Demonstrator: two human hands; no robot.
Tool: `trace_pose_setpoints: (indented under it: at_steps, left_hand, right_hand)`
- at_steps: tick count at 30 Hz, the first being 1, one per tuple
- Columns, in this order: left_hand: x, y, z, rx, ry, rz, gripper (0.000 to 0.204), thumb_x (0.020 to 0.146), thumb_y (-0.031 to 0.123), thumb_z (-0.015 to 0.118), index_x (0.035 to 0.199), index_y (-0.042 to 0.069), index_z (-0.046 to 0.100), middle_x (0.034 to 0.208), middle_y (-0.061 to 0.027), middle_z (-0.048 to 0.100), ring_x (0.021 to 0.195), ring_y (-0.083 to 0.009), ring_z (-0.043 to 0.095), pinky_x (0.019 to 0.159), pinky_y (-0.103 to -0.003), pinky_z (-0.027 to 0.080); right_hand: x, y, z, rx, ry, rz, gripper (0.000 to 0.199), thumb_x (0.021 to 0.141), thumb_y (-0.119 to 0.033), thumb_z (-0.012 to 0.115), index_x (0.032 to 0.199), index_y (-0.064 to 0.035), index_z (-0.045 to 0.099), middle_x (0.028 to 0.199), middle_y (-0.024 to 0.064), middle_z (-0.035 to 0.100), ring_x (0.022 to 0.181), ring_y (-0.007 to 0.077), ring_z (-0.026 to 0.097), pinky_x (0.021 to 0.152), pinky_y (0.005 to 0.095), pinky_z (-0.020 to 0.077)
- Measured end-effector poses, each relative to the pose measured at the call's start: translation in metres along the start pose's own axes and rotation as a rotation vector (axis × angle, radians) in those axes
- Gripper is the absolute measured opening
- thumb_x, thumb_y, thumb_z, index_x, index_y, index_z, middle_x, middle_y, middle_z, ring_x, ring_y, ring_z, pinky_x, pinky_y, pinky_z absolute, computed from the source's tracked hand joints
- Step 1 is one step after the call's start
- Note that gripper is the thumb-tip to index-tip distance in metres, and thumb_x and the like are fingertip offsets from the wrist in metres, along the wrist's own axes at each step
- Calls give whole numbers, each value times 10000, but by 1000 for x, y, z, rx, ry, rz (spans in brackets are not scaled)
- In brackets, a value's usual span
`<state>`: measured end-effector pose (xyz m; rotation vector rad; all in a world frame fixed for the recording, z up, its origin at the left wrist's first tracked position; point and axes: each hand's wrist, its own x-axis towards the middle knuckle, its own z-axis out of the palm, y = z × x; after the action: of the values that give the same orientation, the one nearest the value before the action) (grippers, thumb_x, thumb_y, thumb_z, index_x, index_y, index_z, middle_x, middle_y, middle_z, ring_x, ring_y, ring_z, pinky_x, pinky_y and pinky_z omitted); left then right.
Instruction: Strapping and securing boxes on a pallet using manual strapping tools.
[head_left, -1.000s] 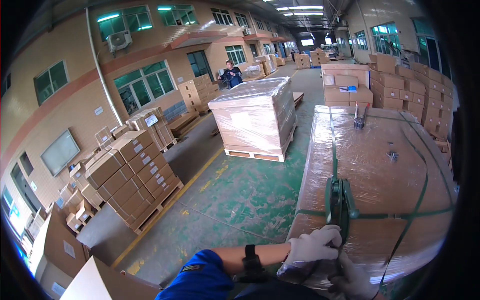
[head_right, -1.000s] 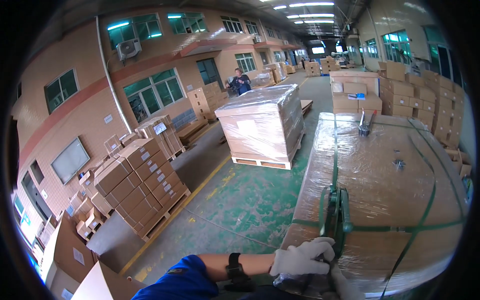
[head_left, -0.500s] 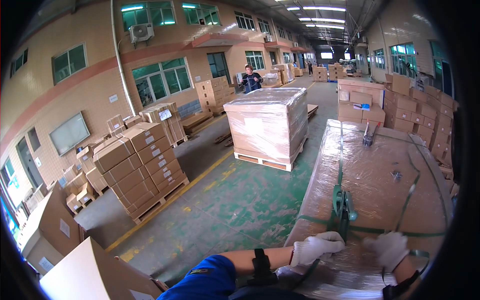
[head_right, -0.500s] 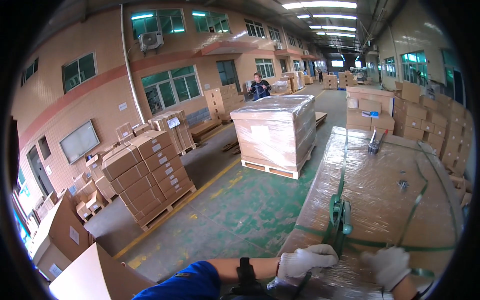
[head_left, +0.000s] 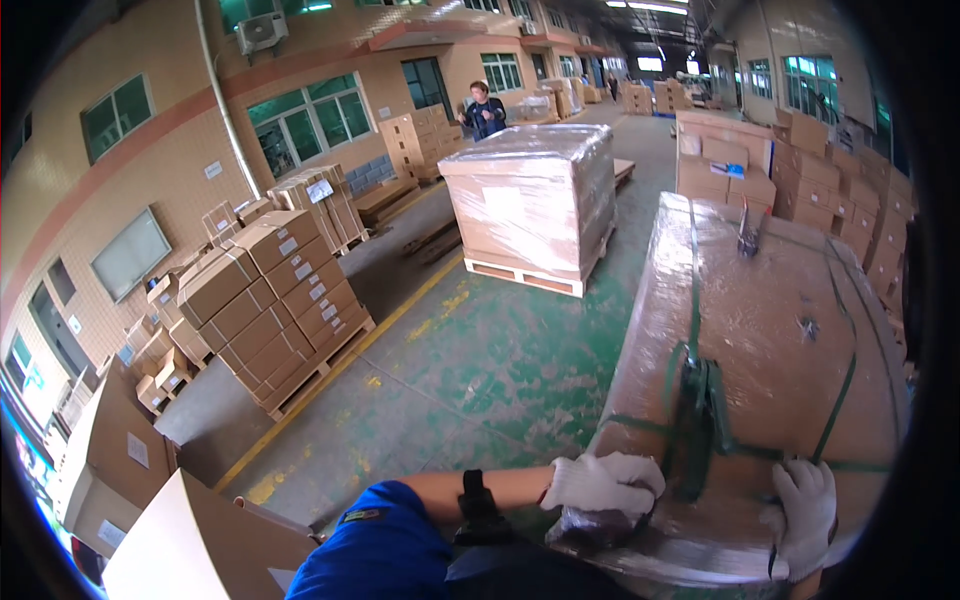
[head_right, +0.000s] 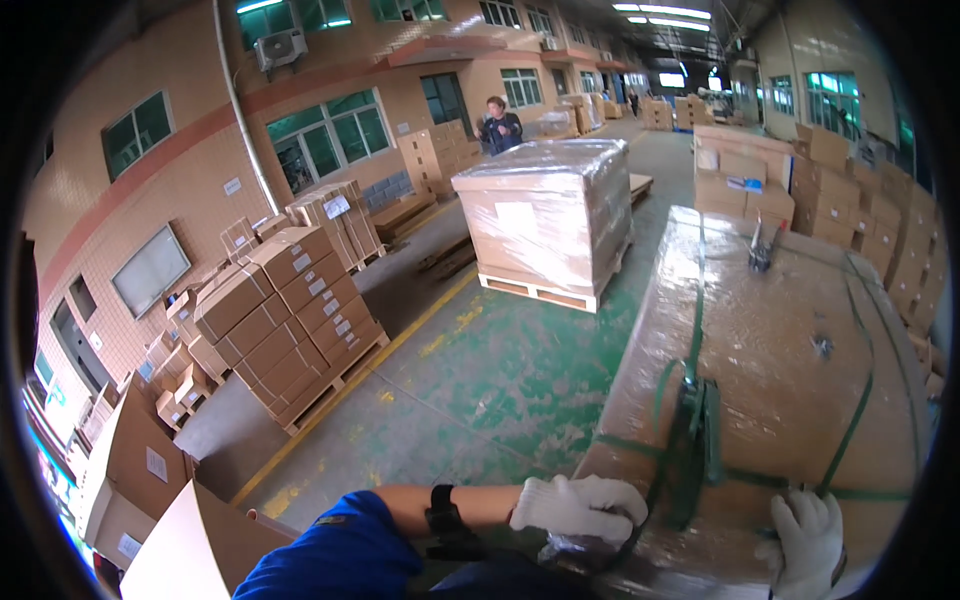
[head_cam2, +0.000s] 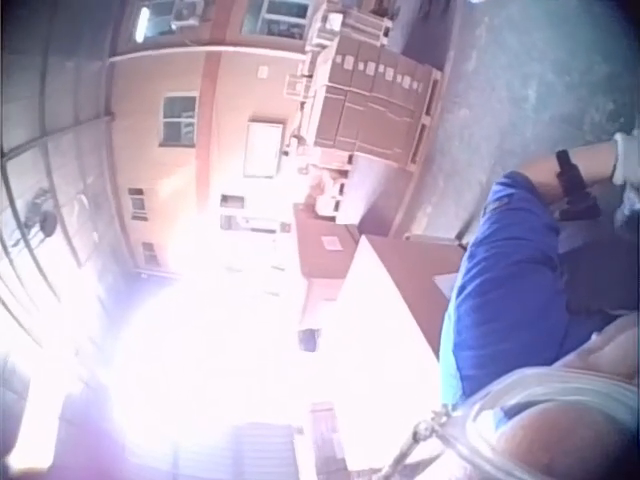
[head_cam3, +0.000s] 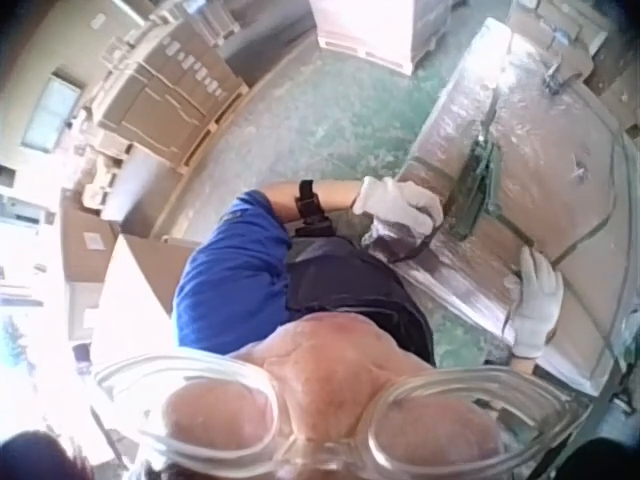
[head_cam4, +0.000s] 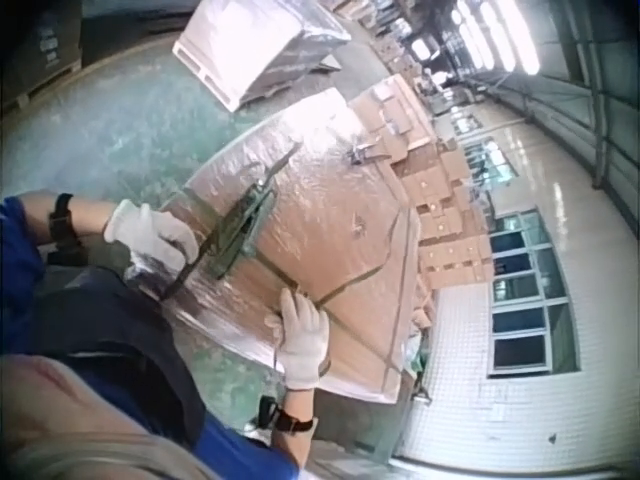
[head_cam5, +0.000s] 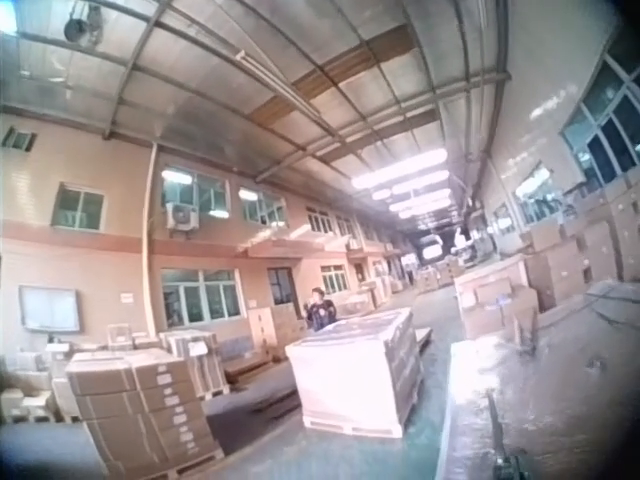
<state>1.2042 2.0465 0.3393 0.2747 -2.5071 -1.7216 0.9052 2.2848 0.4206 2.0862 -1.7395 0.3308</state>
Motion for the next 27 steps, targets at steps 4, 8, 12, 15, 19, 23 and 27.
trace_pose_setpoints:
  at_steps: [4, 8, 12, 15, 19, 23, 27]
  left_hand:
    - [-20, -16, -40, -11, 39, 113, 288, 994, 216, 631, 1221, 39, 650, 1124, -120, 681, 1062, -248, 658, 930, -354, 521]
    - [-62, -55, -86, 161, 150, 151, 337, 1009, 251, 616, 1264, 31, 626, 1165, -141, 666, 1086, -286, 648, 958, -383, 512]
    - [-121, -90, -136, 97, 136, -12, 298, 1004, 212, 658, 1233, 24, 619, 1188, -130, 653, 1116, -257, 643, 966, -371, 511]
    - [-179, -117, -170, 207, 204, -87, 297, 1005, 232, 641, 1231, 40, 629, 1191, -148, 657, 1132, -301, 647, 973, -387, 513]
    - [-251, -157, -204, 234, 253, -332, 361, 1006, 288, 595, 1278, 54, 627, 1222, -163, 659, 1147, -328, 644, 982, -416, 509]
    - [-285, -185, -242, 236, 188, -465, 403, 991, 327, 582, 1280, 52, 643, 1238, -181, 656, 1144, -344, 647, 988, -425, 504]
    - [-277, -190, -257, 212, 235, -456, 411, 981, 338, 581, 1260, 45, 652, 1234, -188, 656, 1141, -343, 649, 983, -421, 505]
  right_hand:
    - [16, -32, -21, -77, 68, 31, 523, 836, -126, 678, 1324, 26, 569, 1240, 240, 603, 1099, 440, 614, 981, 523, 481]
    - [65, -85, -13, -12, 108, 65, 470, 882, -113, 673, 1336, -3, 625, 1242, 269, 629, 1067, 454, 638, 933, 518, 524]
    - [128, -144, 4, 24, 82, 131, 487, 849, -126, 697, 1320, -12, 643, 1219, 267, 635, 1049, 462, 640, 882, 515, 536]
    - [175, -169, 36, 72, 153, 30, 472, 859, -146, 694, 1313, -24, 653, 1226, 261, 637, 1068, 462, 636, 891, 510, 536]
    - [215, -180, 81, 26, 4, 81, 515, 862, -179, 727, 1351, -49, 635, 1286, 248, 628, 1150, 440, 620, 963, 510, 519]
    - [234, -158, 141, -42, -96, 208, 522, 878, -211, 729, 1370, -73, 626, 1326, 270, 612, 1190, 447, 608, 992, 492, 515]
    - [224, -128, 193, -39, -224, 377, 537, 837, -174, 692, 1341, -19, 595, 1340, 265, 571, 1222, 457, 562, 1034, 502, 466]
